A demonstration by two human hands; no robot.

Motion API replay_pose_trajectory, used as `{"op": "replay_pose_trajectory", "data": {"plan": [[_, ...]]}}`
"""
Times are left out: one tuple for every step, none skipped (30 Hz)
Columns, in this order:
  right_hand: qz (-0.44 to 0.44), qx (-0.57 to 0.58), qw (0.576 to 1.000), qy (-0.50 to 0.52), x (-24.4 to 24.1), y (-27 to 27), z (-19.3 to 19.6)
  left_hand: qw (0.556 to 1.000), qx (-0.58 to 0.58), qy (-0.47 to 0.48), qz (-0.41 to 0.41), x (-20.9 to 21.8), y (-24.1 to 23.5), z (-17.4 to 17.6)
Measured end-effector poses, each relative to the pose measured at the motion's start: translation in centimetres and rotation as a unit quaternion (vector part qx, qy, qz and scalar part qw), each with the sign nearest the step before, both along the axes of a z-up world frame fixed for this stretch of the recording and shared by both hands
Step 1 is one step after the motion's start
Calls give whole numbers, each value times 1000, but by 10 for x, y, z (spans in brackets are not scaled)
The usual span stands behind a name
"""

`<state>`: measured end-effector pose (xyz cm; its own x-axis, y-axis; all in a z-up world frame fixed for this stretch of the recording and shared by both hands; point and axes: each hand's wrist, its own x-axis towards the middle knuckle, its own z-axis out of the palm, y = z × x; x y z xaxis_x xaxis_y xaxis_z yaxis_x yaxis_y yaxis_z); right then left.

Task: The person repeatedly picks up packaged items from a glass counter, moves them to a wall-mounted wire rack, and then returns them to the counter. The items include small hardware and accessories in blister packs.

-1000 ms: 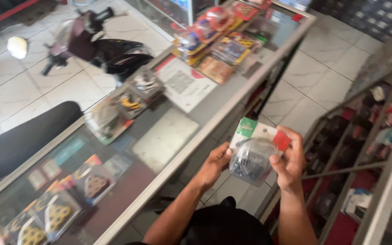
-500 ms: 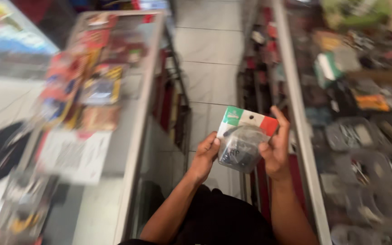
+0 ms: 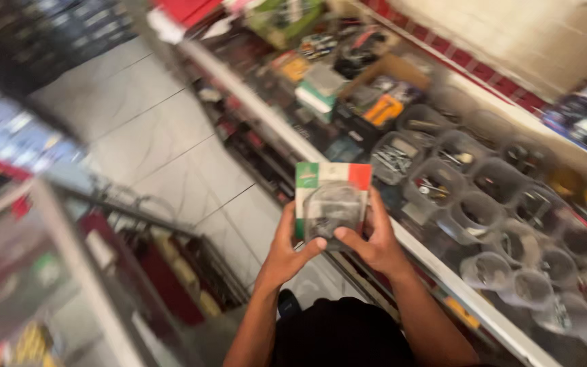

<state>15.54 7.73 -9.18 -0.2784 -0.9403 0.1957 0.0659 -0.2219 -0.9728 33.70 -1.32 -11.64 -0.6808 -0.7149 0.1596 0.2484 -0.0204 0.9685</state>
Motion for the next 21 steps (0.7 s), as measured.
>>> {"op": "replay_pose_trajectory", "data": {"plan": [[-14, 3, 1000, 5, 1, -1, 0, 1000, 6, 9, -10, -3, -6, 3], [-27, 7, 1000, 10, 4, 0, 0, 1000, 13, 17, -20, -6, -11, 5], [-39, 9, 999, 15, 5, 0, 0, 999, 32, 26, -34, -10, -16, 6], [-55, -1, 998, 17, 7, 2, 0, 997, 51, 34, -47, -15, -18, 7], [-69, -11, 997, 18, 8, 5, 0, 995, 72, 41, -60, -20, -21, 7], [-84, -20, 996, 19, 8, 8, -2, 994, 70, 43, -75, -26, -24, 6], [-106, -13, 994, 25, 8, 12, -3, 993, 69, 45, -89, -31, -25, 5], [-128, -5, 991, 31, 6, 15, -4, 991, 69, 47, -102, -37, -25, 4], [-147, 1, 988, 38, 5, 19, -5, 990, 63, 49, -116, -44, -27, 4], [-158, -7, 987, 23, 3, 21, -5, 989, 57, 52, -129, -51, -28, 4], [-167, -17, 986, 8, 0, 22, -5, 987, 52, 54, -140, -57, -28, 5], [-175, -26, 984, -8, -3, 23, -5, 986, 52, 60, -149, -65, -29, 6], [-183, -30, 983, -8, -7, 23, -4, 984, 51, 65, -156, -72, -30, 7], [-190, -35, 981, -8, -12, 23, -4, 983, 51, 71, -164, -79, -32, 8], [-195, -37, 980, -9, -16, 25, -3, 982, 47, 65, -169, -86, -33, 8], [-203, -29, 979, -1, -21, 26, -2, 982, 44, 59, -175, -93, -36, 9], [-208, -24, 978, 10, -28, 25, 1, 982, 37, 57, -177, -102, -40, 11], [-212, -18, 977, 21, -36, 24, 4, 980, 42, 62, -184, -110, -40, 14], [-224, -14, 974, 21, -44, 22, 8, 978, 45, 68, -191, -119, -42, 17], [-235, -9, 972, 21, -51, 21, 12, 976, 48, 75, -198, -128, -45, 21], [-245, -1, 969, 19, -56, 22, 13, 976, 20, 81, -201, -135, -44, 22]]}}
